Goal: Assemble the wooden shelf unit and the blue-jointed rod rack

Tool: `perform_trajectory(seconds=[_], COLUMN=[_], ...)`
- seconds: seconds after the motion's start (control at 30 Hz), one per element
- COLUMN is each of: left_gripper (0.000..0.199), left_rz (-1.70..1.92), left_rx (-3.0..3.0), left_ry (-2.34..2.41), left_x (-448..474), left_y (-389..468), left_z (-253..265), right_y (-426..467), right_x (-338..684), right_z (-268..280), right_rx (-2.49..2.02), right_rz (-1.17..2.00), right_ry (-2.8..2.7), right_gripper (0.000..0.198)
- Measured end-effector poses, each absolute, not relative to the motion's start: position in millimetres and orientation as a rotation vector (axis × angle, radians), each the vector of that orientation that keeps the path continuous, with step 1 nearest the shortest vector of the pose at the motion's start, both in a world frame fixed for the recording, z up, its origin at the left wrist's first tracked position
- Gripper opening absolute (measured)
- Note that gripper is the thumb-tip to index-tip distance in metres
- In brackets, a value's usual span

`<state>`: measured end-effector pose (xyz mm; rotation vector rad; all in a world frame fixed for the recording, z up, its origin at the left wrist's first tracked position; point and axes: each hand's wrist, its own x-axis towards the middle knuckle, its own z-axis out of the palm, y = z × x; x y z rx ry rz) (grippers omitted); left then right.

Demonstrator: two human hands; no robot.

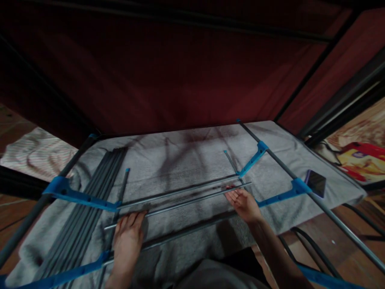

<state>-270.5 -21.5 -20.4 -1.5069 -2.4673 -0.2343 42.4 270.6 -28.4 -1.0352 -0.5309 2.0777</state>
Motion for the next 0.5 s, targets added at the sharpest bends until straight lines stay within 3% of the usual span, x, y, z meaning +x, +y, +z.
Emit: perform_trajectory(seconds=[0.27, 0.5], left_gripper=[0.047, 0.034], left_rz=[-0.374, -0.654], left_rx=[-1.573, -1.471], left_ry=[-2.475, -2.444], left_x=[-270.5, -258.2], left_y=[-18.4, -19.5], left_z=[-27.8, -20.9], right_y=[266.1, 266.4], right_x=[14.7, -9.4], right_z=[-18.0, -10.8], right_rx=[-0.856, -0.785], right_rz=[2.303, 2.074], right_ry=[-0.446, -0.495], right_gripper=[0.011, 0.029])
